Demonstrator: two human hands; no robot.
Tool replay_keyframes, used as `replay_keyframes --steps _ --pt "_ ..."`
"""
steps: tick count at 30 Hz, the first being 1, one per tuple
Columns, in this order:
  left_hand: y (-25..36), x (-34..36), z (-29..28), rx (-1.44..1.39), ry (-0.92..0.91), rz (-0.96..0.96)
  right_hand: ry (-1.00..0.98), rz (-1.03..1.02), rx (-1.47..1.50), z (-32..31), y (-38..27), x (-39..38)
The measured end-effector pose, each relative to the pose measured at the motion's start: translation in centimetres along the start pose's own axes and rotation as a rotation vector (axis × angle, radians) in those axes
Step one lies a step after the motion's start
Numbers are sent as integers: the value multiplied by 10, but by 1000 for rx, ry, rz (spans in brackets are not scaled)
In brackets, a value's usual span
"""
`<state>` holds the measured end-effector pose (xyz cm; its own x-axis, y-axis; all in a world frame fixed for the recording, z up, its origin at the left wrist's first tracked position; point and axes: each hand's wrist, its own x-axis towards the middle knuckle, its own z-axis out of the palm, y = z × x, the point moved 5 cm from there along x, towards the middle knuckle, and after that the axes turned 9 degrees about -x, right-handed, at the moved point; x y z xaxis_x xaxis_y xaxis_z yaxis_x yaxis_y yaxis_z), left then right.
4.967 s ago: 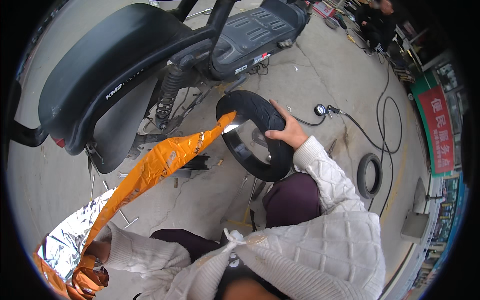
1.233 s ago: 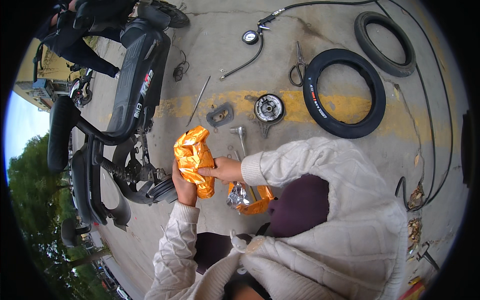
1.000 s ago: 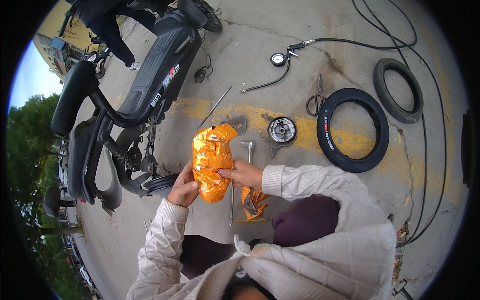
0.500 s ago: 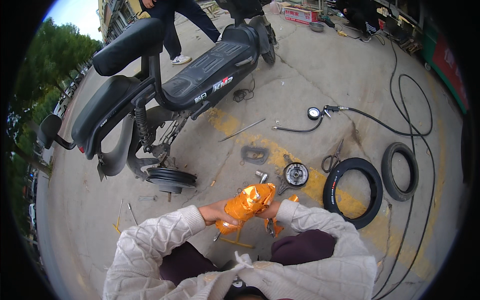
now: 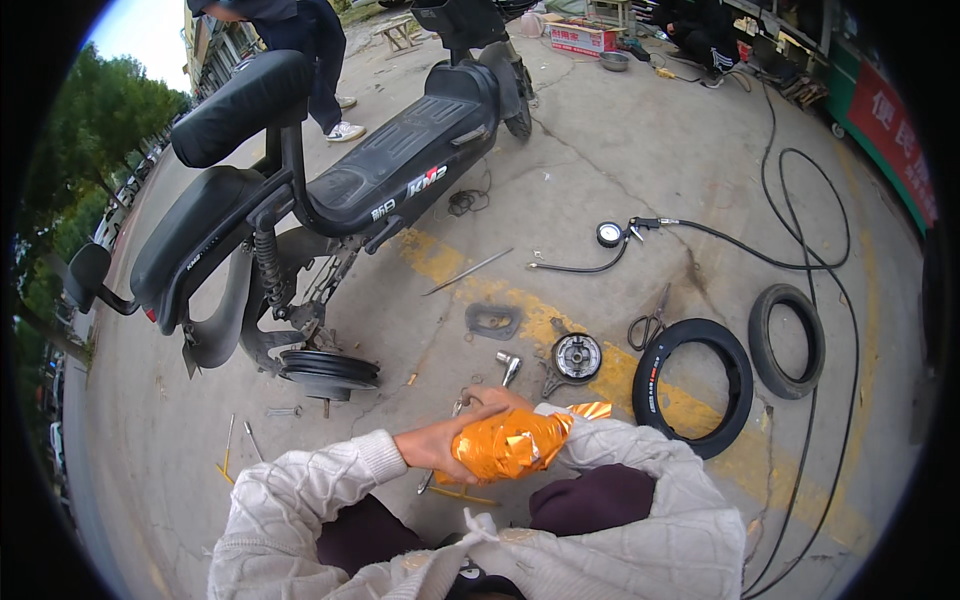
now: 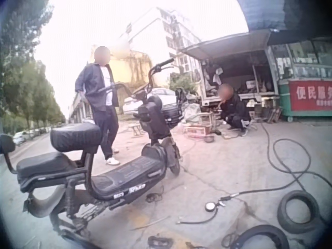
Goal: The person removes the old tire from a scooter wheel using tire levers, then unwraps a new tire from orange packaging and fits it onto the wheel rim. The person uses both hands to pry the tire off and to seat the new tire onto the rim.
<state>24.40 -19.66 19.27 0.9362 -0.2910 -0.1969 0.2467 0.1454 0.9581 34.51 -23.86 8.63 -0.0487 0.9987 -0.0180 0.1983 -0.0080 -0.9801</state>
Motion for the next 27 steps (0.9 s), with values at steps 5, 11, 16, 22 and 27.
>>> replay_keyframes --steps 5,11,16,22,27 --pt "-14 -1 9 109 -186 -217 184 21 -554 -7 4 4" --pt "-31 -2 -7 -63 -71 -245 300 269 -657 -40 8 0" --pt "-16 -6 -21 -47 83 -172 222 377 -499 -46 18 5" --pt "13 -40 -115 -268 733 19 261 297 -457 -38 31 2" --pt "-7 -63 -167 80 922 9 158 395 -382 -27 42 -8"
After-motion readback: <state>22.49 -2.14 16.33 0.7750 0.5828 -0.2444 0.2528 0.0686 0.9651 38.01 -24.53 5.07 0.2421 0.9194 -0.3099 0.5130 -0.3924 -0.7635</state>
